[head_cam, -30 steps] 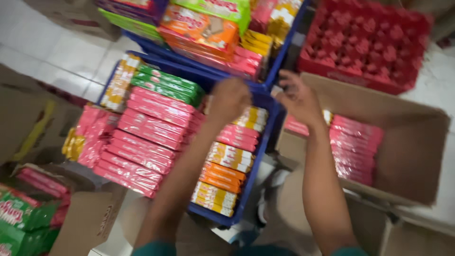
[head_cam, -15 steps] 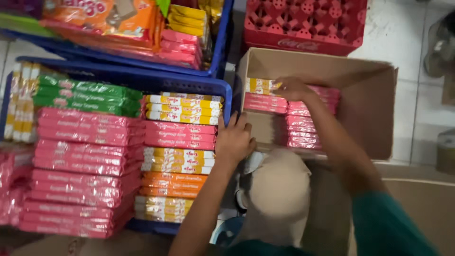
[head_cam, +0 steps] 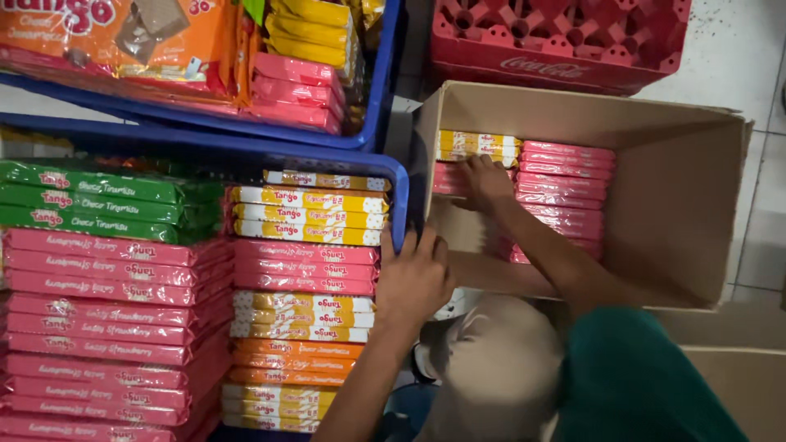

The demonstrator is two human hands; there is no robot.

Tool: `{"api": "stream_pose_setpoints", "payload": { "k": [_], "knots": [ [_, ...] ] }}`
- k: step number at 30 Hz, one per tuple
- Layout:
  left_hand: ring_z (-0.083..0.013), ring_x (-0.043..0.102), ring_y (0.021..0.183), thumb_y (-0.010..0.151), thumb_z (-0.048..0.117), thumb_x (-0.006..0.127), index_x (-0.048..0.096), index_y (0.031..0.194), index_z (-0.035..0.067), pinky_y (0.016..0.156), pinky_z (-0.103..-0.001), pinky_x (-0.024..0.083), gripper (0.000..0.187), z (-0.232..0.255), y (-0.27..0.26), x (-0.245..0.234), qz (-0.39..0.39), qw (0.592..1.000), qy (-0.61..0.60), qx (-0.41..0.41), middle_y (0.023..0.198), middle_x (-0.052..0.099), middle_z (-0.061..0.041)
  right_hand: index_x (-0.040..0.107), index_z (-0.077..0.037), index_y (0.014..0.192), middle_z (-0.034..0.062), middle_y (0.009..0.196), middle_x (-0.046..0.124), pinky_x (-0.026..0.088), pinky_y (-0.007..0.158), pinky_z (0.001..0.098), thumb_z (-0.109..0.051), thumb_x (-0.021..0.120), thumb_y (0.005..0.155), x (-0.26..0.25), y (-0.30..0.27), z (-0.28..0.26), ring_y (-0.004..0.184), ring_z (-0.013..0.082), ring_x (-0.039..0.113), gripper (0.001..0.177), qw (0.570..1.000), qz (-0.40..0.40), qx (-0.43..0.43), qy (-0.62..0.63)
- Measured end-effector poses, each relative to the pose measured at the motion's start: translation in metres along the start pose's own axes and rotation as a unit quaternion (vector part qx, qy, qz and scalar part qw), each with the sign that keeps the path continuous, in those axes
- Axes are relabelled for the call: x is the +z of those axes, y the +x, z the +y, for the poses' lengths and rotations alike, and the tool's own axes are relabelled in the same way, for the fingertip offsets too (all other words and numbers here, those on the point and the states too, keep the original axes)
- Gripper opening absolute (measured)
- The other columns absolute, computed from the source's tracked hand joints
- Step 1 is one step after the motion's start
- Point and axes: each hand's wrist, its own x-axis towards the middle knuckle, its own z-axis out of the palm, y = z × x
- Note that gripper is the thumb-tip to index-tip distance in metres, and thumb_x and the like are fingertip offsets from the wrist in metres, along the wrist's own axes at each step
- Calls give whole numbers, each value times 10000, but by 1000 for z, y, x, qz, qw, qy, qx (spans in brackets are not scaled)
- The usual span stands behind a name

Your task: The person transfers stacks of Tango snack packets from a blue plastic crate into a cardboard box. They pick up stacks of pink, yellow, green, and orange packets and place them into the box, repeating the process until the crate is empty.

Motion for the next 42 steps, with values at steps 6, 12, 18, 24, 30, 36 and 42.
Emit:
{"api": "stream_pose_setpoints", "payload": {
  "k": [6,12,18,24,30,36,42],
  "knots": [
    [-332,648,941,680,332,643,715,945,63,1025,-712,388,384,1,4,-8,-17,1000,-8,-9,1227,642,-161,404,-192,1516,100,1408,519,482,1042,506,-535,836,642,31,1,-1,1289,338,548,1034,998,55,-22,-12],
    [-340,639,901,717,321,633,712,942,53,1024,-720,372,358,-1,0,-2,-25,999,-27,-6,1119,642,-159,200,-180,1633,181,1460,528,499,1096,579,-222,897,700,-9,-7,-8,1356,441,540,1165,996,-28,-70,45],
    [-322,624,876,681,359,671,705,895,78,1021,-726,360,355,-1,-5,8,-21,1000,-16,-7,967,607,-110,238,-305,1645,96,1389,625,549,1043,549,-191,899,633,8,7,-2,1285,373,621,1214,998,-19,-46,29],
    [-347,630,970,659,395,694,721,914,82,1029,-748,359,404,0,-6,14,-11,1000,-17,-11,1112,637,-143,461,-296,1505,33,1285,670,591,943,534,-405,830,585,-9,-16,42,1165,331,699,998,997,16,-72,33],
    [-334,616,1133,668,432,688,739,900,104,1067,-724,342,405,-1,-7,17,69,997,-23,-3,986,676,-112,520,-186,1531,205,1359,647,486,1034,520,-390,919,590,-161,-119,19,1265,418,610,1043,936,155,-62,311],
    [-329,617,1058,884,440,572,752,912,51,1198,-584,326,430,6,-10,-16,138,989,-43,28,912,669,-163,492,0,1512,176,1392,616,520,1035,383,7,868,572,-299,-233,-74,1212,235,600,1013,818,210,23,535],
    [-292,599,1279,925,469,594,359,1558,44,1137,-402,456,798,-7,-25,-26,69,843,-524,-101,1380,589,-191,365,51,1543,228,1500,516,487,1099,382,54,810,613,-297,-247,-120,1333,253,530,1031,713,321,-96,616]
  ]
}}
